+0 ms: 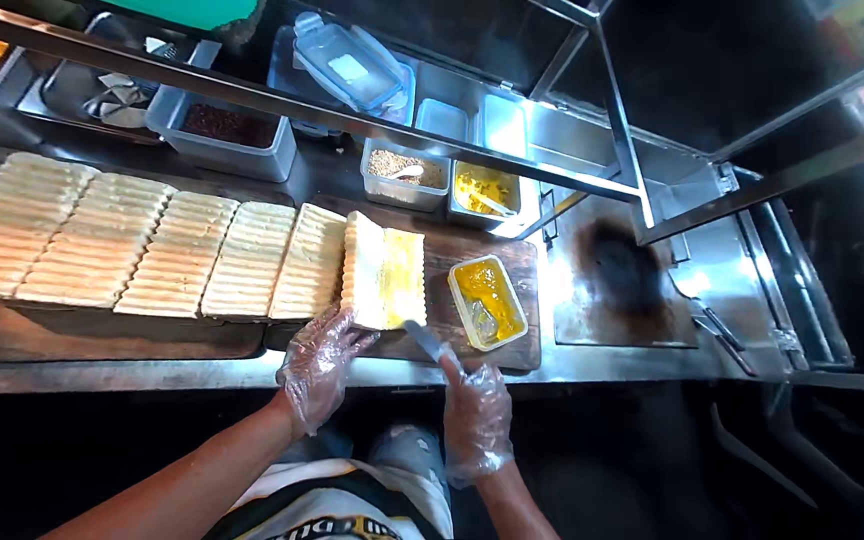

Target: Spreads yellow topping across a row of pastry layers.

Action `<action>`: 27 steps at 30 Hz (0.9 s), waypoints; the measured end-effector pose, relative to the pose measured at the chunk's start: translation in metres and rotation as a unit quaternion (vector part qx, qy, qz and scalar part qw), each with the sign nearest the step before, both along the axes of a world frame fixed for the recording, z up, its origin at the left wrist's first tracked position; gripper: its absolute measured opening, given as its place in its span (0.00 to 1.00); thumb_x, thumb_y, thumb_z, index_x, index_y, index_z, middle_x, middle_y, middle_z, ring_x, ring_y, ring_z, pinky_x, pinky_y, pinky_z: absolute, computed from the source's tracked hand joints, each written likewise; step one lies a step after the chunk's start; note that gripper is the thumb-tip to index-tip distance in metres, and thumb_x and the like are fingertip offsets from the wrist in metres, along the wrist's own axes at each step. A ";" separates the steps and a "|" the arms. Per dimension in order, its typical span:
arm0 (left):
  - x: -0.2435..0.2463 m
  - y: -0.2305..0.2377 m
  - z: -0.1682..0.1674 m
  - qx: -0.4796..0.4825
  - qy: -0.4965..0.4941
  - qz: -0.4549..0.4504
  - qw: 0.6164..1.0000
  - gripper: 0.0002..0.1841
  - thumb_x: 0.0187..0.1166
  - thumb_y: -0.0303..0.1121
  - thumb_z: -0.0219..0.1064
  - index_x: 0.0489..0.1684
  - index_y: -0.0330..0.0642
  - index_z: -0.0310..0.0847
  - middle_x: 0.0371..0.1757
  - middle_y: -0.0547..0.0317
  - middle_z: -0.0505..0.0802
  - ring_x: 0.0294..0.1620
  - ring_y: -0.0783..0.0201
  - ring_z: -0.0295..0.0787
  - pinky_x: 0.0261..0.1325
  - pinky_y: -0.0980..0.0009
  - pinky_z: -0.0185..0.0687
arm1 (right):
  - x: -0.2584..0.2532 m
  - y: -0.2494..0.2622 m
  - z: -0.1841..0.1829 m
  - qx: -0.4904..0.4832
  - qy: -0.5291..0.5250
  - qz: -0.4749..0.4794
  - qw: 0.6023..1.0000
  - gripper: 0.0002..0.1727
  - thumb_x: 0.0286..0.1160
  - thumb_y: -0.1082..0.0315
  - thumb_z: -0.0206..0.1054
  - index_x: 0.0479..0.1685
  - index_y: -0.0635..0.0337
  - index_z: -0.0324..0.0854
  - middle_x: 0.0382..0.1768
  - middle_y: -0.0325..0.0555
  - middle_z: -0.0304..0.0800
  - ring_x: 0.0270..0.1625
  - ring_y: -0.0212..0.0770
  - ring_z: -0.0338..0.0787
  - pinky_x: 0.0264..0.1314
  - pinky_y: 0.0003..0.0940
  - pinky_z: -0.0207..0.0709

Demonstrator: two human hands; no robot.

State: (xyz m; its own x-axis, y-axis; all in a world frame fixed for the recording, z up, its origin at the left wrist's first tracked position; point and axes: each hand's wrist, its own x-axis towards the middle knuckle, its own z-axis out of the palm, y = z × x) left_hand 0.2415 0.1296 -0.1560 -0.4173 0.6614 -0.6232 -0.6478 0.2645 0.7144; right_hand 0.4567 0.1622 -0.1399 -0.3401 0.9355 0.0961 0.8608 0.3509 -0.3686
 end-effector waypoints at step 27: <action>0.019 0.014 0.007 -0.002 0.118 0.007 0.993 0.19 0.91 0.36 0.56 0.77 0.43 0.71 0.64 0.52 0.88 0.59 0.57 0.90 0.62 0.55 0.89 | 0.005 -0.019 -0.033 -0.039 0.055 0.026 0.997 0.21 0.68 0.70 0.71 0.60 0.42 0.92 0.51 0.56 0.93 0.54 0.55 0.93 0.51 0.50 0.90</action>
State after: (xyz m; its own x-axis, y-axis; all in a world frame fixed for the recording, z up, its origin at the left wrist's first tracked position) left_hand 0.2605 0.1433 -0.1489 -0.5612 0.6525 -0.5092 -0.4655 0.2599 0.8461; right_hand 0.4620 0.1435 -0.1725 -0.3796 0.9230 0.0631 0.7948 0.3603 -0.4884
